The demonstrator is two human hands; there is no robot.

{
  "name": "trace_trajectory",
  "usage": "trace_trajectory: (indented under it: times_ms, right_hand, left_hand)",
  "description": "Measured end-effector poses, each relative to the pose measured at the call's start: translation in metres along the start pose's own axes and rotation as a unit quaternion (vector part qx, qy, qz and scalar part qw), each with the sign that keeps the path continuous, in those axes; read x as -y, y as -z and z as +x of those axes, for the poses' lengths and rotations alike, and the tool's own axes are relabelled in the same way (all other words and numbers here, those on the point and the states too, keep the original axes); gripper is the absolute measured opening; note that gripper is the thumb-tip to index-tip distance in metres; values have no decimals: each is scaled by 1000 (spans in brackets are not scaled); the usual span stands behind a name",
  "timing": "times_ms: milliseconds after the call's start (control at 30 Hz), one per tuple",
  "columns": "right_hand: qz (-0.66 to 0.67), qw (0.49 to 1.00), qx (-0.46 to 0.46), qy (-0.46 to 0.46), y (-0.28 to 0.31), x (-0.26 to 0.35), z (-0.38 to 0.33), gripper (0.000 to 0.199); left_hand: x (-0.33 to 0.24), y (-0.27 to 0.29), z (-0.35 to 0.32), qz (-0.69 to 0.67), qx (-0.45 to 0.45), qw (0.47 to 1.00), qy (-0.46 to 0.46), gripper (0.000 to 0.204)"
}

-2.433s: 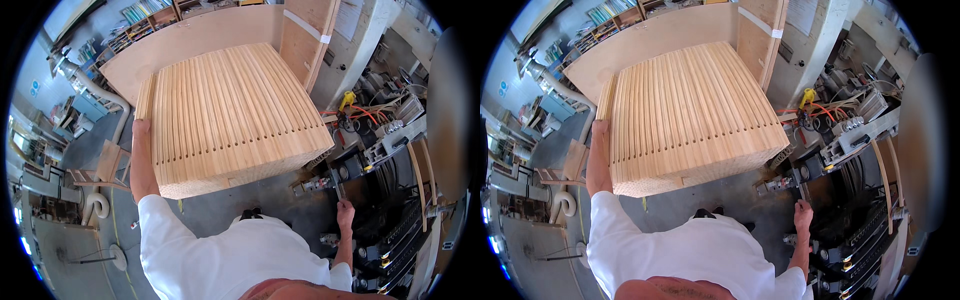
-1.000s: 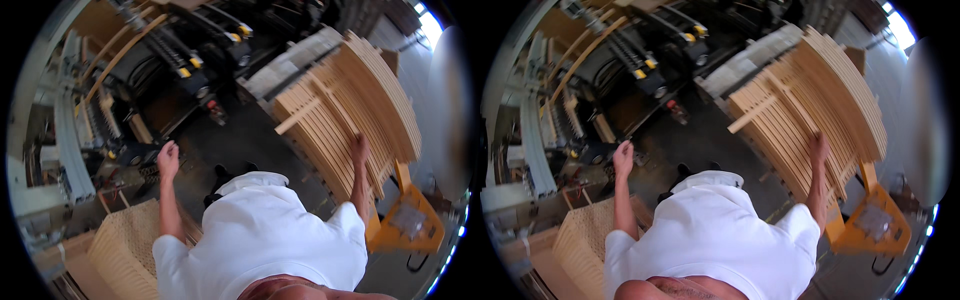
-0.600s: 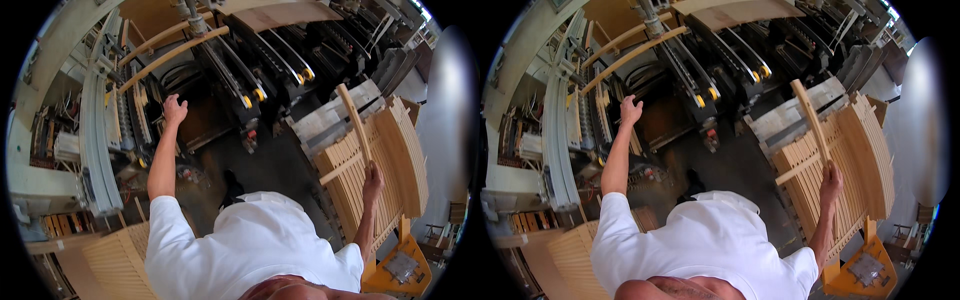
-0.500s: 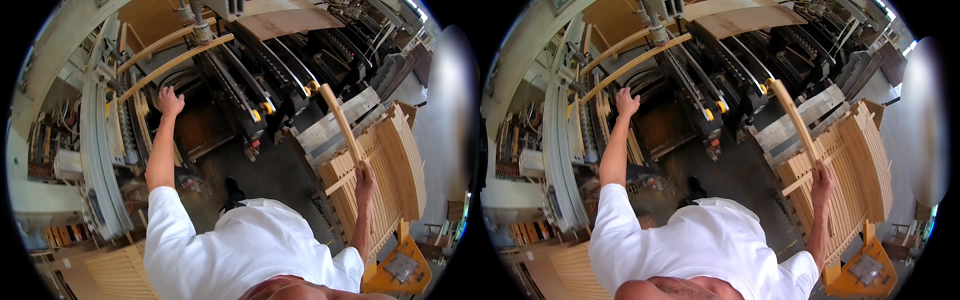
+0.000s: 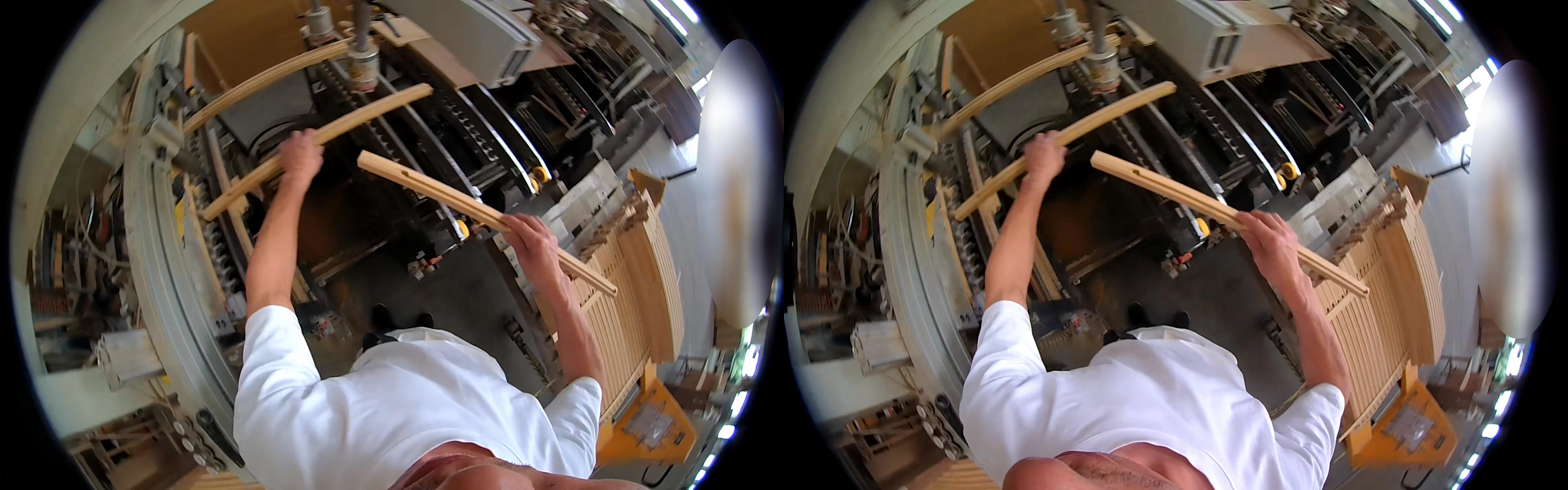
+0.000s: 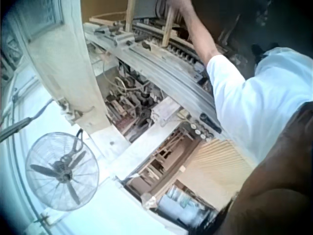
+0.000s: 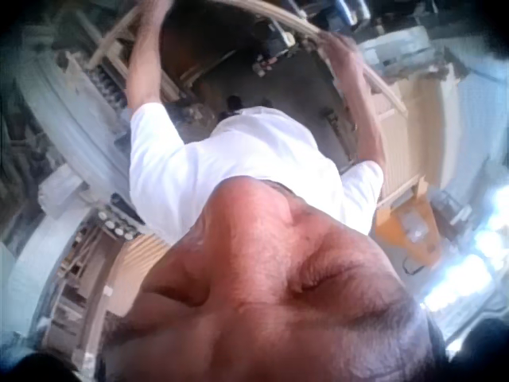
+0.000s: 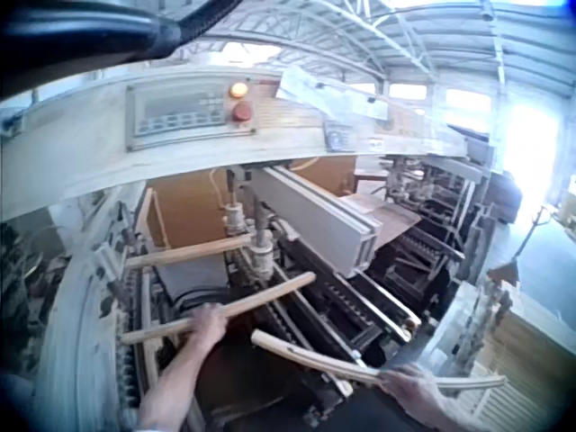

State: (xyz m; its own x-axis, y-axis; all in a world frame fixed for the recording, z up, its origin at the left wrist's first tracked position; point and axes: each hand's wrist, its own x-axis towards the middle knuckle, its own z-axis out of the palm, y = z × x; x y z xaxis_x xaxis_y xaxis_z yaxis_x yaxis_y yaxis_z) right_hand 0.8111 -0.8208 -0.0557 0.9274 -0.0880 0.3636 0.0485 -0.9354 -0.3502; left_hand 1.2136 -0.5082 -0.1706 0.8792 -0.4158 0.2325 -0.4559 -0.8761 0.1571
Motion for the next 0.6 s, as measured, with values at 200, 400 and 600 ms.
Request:
trace_trajectory:
  times_ms: [200, 400, 600]
  right_hand:
    - [50, 989, 20, 137, -82, 13, 126, 30]
    - [113, 952, 75, 275, -197, 70, 246, 27]
    - [87, 930, 64, 351, -307, 108, 319, 31]
  left_hand:
    - [-94, 32, -143, -181, 104, 978, 8, 32]
    - [-154, 49, -255, -256, 192, 947, 40, 29]
    - [-163, 65, -307, -274, 237, 915, 179, 35]
